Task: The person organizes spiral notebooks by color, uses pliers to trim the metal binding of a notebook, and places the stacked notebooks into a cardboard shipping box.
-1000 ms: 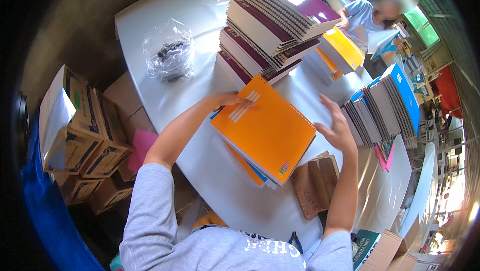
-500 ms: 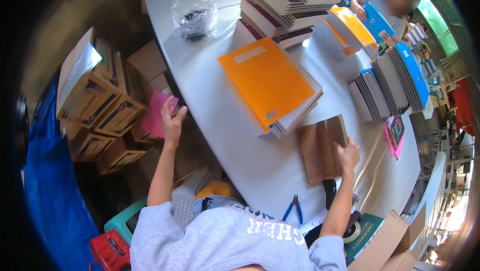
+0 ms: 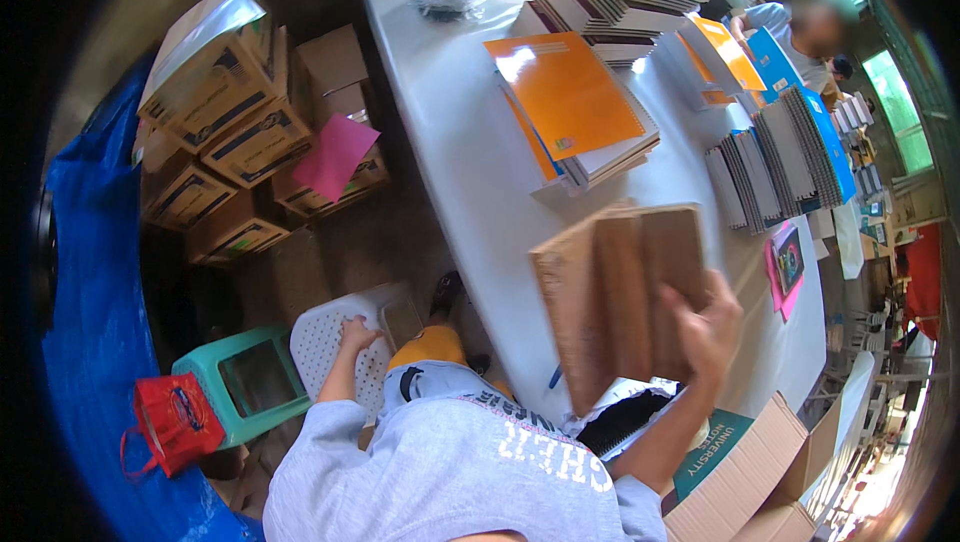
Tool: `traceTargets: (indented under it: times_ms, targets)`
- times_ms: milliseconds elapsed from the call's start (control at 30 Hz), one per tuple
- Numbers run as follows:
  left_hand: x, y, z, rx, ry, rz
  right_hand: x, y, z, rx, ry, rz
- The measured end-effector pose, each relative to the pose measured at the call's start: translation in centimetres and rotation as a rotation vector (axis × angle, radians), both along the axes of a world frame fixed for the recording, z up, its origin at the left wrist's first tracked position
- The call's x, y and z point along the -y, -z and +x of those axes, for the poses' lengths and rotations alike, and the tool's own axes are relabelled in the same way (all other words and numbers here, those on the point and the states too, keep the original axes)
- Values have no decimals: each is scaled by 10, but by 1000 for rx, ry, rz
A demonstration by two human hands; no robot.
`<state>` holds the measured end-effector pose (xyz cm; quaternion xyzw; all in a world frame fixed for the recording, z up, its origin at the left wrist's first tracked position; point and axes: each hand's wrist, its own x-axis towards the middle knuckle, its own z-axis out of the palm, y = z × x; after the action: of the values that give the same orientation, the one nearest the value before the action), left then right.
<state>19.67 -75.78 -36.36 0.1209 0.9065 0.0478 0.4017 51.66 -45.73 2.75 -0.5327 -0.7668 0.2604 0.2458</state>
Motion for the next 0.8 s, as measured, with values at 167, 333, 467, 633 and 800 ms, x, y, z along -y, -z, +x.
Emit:
traceTargets:
  times_ms: [167, 333, 467, 633, 800]
  targets:
    - [13, 0, 3, 36, 2, 27, 25, 70, -59, 227, -133, 29]
    - [-23, -11, -37, 16, 151, 61, 26, 107, -82, 469, -57, 84]
    - [-42, 47, -82, -122, 240, 94, 16, 110, -95, 506, 44, 37]
    - [-63, 108, -152, 43, 364, -95, 3, 109, -117, 541, 83, -8]
    - [-140, 131, -221, 164, 555, -147, 4, 96, -129, 431, 297, -198]
